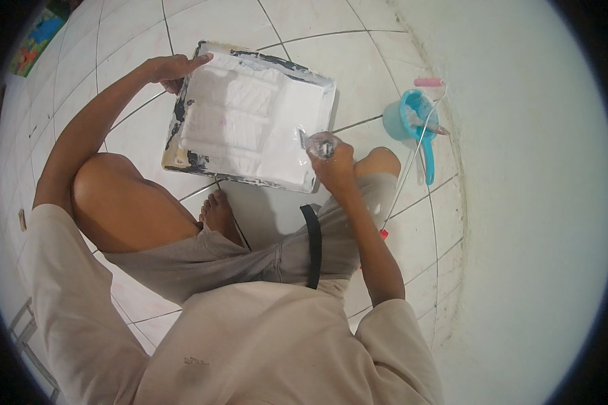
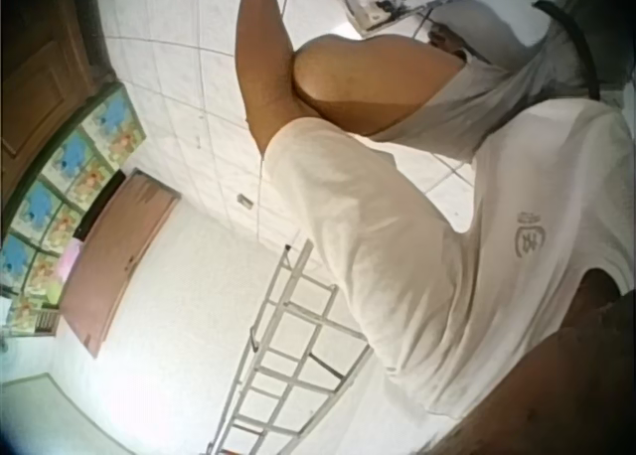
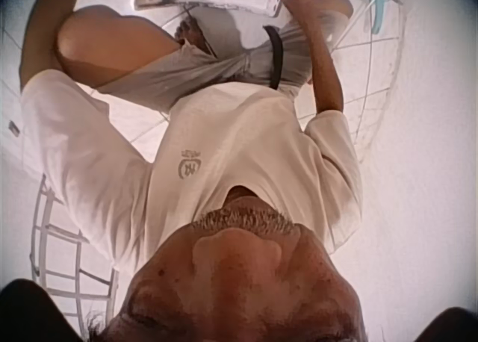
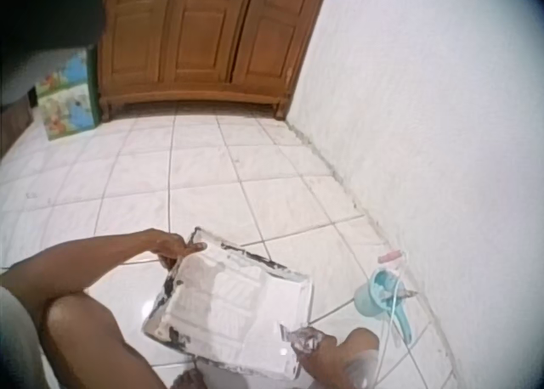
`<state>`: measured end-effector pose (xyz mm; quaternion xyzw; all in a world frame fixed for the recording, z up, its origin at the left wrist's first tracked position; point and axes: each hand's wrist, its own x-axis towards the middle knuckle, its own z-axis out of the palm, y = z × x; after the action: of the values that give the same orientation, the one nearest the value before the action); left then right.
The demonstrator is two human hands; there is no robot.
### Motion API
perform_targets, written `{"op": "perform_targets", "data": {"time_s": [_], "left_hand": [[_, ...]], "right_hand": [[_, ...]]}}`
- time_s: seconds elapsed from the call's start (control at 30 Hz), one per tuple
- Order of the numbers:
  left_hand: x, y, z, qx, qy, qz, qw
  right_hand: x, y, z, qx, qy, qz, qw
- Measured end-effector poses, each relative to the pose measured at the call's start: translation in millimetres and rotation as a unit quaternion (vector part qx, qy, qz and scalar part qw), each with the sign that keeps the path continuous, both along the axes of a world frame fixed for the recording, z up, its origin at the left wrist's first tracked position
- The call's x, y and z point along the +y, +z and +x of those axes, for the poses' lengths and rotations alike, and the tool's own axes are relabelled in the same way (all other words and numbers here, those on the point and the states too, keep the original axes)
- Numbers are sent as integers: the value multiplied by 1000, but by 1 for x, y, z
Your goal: The person mixes white paint in a tray using a paintbrush, dipping the brush repeatedly to distribute the paint.
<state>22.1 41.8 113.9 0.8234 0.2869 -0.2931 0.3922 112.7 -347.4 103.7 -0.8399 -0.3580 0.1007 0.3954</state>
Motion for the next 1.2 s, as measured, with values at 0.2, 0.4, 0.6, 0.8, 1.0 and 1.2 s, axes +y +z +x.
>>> {"op": "perform_targets", "data": {"time_s": [0.2, 0.4, 0.6, 0.8, 1.0, 1.2], "left_hand": [[-1, -4, -1, -13, 23, -21, 999], [1, -7, 0, -14, 33, -10, 999], [4, -11, 1, 8, 41, -12, 999], [3, -11, 0, -17, 39, -26, 999], [3, -17, 1, -17, 56, -5, 998], [5, -14, 9, 24, 38, -34, 998]], "right_hand": [[7, 3, 24, 39, -30, 31, 998], [18, 6, 37, 13, 1, -35, 999], [38, 15, 60, -29, -18, 26, 999], [48, 15, 60, -5, 7, -29, 1000], [54, 3, 64, -102, 105, -3, 989], [54, -3, 72, -85, 53, -2, 995]]}}
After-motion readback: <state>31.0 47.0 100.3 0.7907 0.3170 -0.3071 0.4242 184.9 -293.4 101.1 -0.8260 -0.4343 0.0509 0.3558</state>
